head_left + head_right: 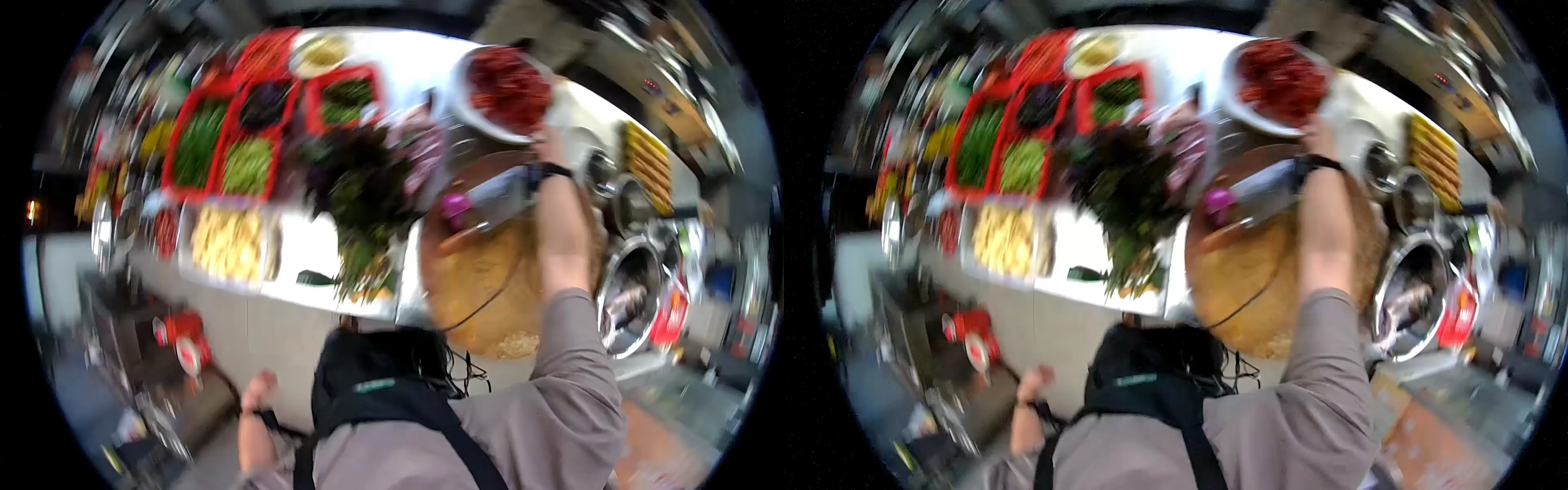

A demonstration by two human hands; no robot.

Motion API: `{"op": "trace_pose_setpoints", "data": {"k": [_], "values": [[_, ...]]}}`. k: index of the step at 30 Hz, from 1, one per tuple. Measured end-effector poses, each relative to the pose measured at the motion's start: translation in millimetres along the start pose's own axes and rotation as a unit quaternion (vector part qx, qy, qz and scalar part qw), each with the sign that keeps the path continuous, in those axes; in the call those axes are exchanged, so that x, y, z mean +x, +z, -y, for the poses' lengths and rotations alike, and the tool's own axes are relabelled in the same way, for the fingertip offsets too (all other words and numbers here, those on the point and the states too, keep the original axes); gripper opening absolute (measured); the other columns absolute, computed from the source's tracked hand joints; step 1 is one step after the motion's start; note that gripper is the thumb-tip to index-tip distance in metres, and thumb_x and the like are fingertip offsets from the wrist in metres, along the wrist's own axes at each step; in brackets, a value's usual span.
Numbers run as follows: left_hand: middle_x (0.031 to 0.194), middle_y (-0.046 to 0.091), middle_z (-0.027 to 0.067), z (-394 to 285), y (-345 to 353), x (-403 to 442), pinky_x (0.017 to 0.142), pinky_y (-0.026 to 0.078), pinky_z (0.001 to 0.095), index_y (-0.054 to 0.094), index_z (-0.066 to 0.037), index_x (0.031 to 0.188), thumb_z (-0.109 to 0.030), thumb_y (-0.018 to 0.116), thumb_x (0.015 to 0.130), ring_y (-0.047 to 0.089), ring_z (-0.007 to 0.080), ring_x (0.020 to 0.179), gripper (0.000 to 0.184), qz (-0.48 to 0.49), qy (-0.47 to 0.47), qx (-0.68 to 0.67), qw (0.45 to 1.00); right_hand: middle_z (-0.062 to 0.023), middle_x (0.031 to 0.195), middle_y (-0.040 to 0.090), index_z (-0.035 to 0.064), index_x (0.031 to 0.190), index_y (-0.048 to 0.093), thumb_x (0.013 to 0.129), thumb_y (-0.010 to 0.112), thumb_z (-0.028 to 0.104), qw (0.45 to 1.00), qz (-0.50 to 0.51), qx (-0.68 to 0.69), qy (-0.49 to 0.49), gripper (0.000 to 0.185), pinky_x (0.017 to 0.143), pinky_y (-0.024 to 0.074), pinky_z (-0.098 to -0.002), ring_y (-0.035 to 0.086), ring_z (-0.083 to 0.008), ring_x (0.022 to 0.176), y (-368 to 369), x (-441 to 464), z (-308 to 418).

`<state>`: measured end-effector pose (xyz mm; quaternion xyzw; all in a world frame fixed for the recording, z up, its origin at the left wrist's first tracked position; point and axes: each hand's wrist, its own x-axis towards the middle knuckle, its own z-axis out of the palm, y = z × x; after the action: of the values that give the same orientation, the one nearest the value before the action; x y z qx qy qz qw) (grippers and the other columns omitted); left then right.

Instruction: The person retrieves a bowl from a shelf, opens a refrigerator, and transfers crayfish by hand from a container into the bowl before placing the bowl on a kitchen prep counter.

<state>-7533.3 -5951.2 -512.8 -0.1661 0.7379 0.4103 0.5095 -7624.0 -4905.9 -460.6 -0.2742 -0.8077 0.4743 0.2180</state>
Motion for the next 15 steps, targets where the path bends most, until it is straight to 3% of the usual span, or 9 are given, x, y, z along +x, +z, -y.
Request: {"op": "trace_pose_setpoints", "data": {"k": [1, 2, 3, 4, 5, 7, 9, 13, 15], "values": [[0.11, 0.066, 0.0089, 8, -10, 18, 0.084, 0.051, 0.0376, 0.058, -0.006, 0.12, -0.022, 0.051, 0.093, 0.062, 0.021, 0.101, 0.032, -0.046, -0.045, 0.101, 0.993, -0.0059, 0.09, 0.065, 0.0038, 0.11, 0.059, 0.086, 0.057, 0.008, 0.964, -0.015, 0.208, 0.163, 0.025, 0.061, 0.0486, -0.0315, 0.058, -0.0191, 0.07, -8, -5, 17], [0.108, 0.067, 0.0105, 33, -33, 39, 0.084, 0.051, 0.0353, 0.06, -0.006, 0.119, -0.024, 0.054, 0.091, 0.063, 0.0201, 0.099, 0.034, -0.023, 0.031, 0.096, 0.995, -0.0074, 0.093, 0.065, 0.0041, 0.117, 0.057, 0.089, 0.055, 0.015, 0.994, 0.039, 0.056, 0.086, 0.03, 0.065, 0.0496, -0.0307, 0.06, -0.0194, 0.075, -21, -8, 13], [0.096, 0.068, 0.0108, 39, -38, 56, 0.077, 0.05, 0.0359, 0.061, -0.005, 0.112, -0.024, 0.054, 0.09, 0.064, 0.0214, 0.089, 0.03, -0.07, 0.125, 0.334, 0.932, -0.0089, 0.095, 0.065, 0.0044, 0.123, 0.054, 0.092, 0.052, 0.022, 0.993, 0.066, -0.095, -0.002, 0.036, 0.069, 0.0506, -0.0298, 0.063, -0.0196, 0.08, -35, -9, 7], [0.085, 0.066, 0.0094, -5, -48, 44, 0.07, 0.049, 0.0373, 0.06, -0.004, 0.103, -0.024, 0.053, 0.09, 0.061, 0.0214, 0.077, 0.025, -0.011, 0.063, 0.321, 0.945, -0.0114, 0.11, 0.062, 0.0084, 0.129, 0.049, 0.096, 0.045, 0.034, 0.948, -0.048, 0.181, 0.256, 0.042, 0.081, 0.048, -0.0303, 0.062, -0.0217, 0.096, -23, -28, 73], [0.075, 0.062, 0.0072, -51, -39, 31, 0.064, 0.047, 0.0387, 0.058, -0.004, 0.094, -0.023, 0.052, 0.089, 0.058, 0.0208, 0.069, 0.021, -0.077, 0.031, 0.27, 0.959, -0.0154, 0.116, 0.061, 0.0036, 0.131, 0.045, 0.095, 0.046, 0.031, 0.971, 0.053, 0.182, 0.144, 0.045, 0.09, 0.0469, -0.0333, 0.061, -0.0248, 0.104, -76, 9, -2], [0.083, 0.068, 0.0118, -61, -71, 64, 0.07, 0.049, 0.0383, 0.062, -0.005, 0.097, -0.027, 0.058, 0.083, 0.064, 0.0252, 0.077, 0.026, -0.099, 0.024, 0.274, 0.956, -0.0309, 0.135, 0.04, -0.0046, 0.133, 0.039, 0.096, 0.046, 0.029, 0.964, 0.071, 0.245, 0.082, 0.05, 0.111, 0.0334, -0.0464, 0.044, -0.0386, 0.126, -91, -30, 44], [0.096, 0.068, 0.0169, -61, -113, 110, 0.078, 0.05, 0.04, 0.062, -0.004, 0.101, -0.029, 0.059, 0.082, 0.064, 0.0305, 0.09, 0.032, -0.103, 0.056, 0.303, 0.946, -0.0292, 0.142, 0.031, -0.0038, 0.135, 0.037, 0.1, 0.04, 0.019, 0.933, 0.021, 0.318, 0.169, 0.041, 0.115, 0.0255, -0.0497, 0.027, -0.0394, 0.137, -120, -44, 69], [0.113, 0.063, 0.02, -41, -201, 233, 0.091, 0.047, 0.0402, 0.058, -0.004, 0.113, -0.026, 0.061, 0.081, 0.059, 0.0342, 0.108, 0.039, -0.148, 0.122, 0.38, 0.905, -0.0277, 0.146, 0.029, -0.0018, 0.141, 0.03, 0.099, 0.036, 0.013, 0.95, -0.019, 0.248, 0.188, 0.045, 0.115, 0.0272, -0.0467, 0.029, -0.0366, 0.137, -66, -206, 212], [0.118, 0.061, 0.0198, -42, -250, 282, 0.095, 0.045, 0.0396, 0.055, -0.003, 0.119, -0.023, 0.062, 0.081, 0.056, 0.0354, 0.113, 0.044, -0.177, 0.143, 0.342, 0.912, -0.0276, 0.145, 0.032, -0.0028, 0.141, 0.029, 0.096, 0.037, 0.011, 0.944, -0.119, 0.224, 0.21, 0.048, 0.115, 0.0269, -0.0451, 0.031, -0.0358, 0.137, -21, -274, 276]]}}
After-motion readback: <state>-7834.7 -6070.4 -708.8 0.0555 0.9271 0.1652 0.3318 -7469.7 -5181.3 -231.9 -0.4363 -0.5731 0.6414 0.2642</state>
